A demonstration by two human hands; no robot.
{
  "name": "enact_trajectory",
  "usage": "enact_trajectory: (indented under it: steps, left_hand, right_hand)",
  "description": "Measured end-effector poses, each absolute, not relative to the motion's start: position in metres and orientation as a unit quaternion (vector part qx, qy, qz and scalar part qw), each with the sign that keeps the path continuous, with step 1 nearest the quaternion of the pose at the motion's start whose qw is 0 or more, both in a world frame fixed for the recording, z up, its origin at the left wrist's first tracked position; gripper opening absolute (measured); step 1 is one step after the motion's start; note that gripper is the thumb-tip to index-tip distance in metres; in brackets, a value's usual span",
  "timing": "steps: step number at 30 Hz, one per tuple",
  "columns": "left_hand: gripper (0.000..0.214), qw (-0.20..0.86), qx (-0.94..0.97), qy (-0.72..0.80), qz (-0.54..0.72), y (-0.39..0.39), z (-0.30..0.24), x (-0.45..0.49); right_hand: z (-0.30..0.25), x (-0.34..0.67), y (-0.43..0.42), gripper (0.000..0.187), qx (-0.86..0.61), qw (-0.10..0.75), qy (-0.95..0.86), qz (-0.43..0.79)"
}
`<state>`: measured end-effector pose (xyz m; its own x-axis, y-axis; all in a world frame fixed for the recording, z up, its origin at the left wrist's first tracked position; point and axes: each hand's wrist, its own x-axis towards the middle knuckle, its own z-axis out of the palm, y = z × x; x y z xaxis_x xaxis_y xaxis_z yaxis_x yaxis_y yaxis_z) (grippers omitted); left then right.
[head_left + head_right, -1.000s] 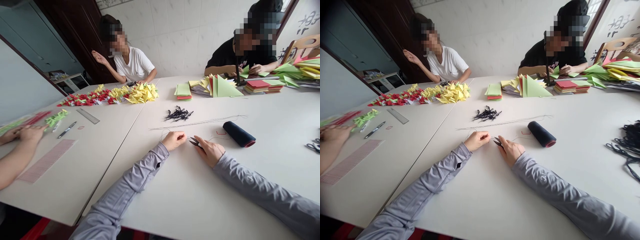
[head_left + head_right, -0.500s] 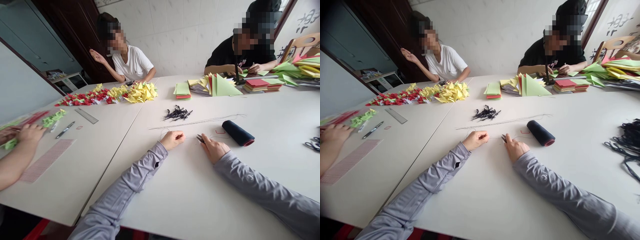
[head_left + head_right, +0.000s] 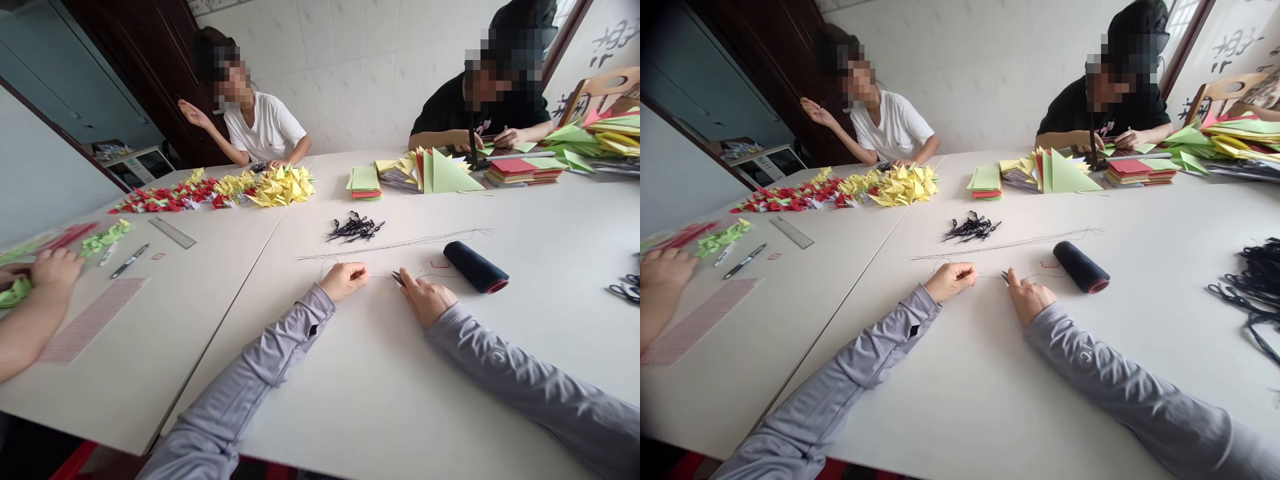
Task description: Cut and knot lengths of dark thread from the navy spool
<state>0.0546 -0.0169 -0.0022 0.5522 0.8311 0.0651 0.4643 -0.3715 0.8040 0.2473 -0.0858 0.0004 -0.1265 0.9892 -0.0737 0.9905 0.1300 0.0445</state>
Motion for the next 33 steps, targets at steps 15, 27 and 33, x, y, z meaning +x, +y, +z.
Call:
enact_trajectory:
  steps: [15,27,33]
  left_hand:
    - [0.023,0.404,0.779,0.412,0.247,-0.018,0.0,0.055]
    - [0.032,0.422,0.763,0.419,0.255,-0.016,-0.003,0.051]
    - [0.033,0.436,0.748,0.422,0.269,-0.017,-0.002,0.051]
  right_hand:
    - [-0.01,0.252,-0.083,0.041,0.649,-0.006,0.761,0.0]
    - [-0.025,0.268,-0.088,0.033,0.422,-0.304,0.851,-0.075]
    - [-0.029,0.266,-0.087,0.029,0.356,-0.325,0.875,-0.052]
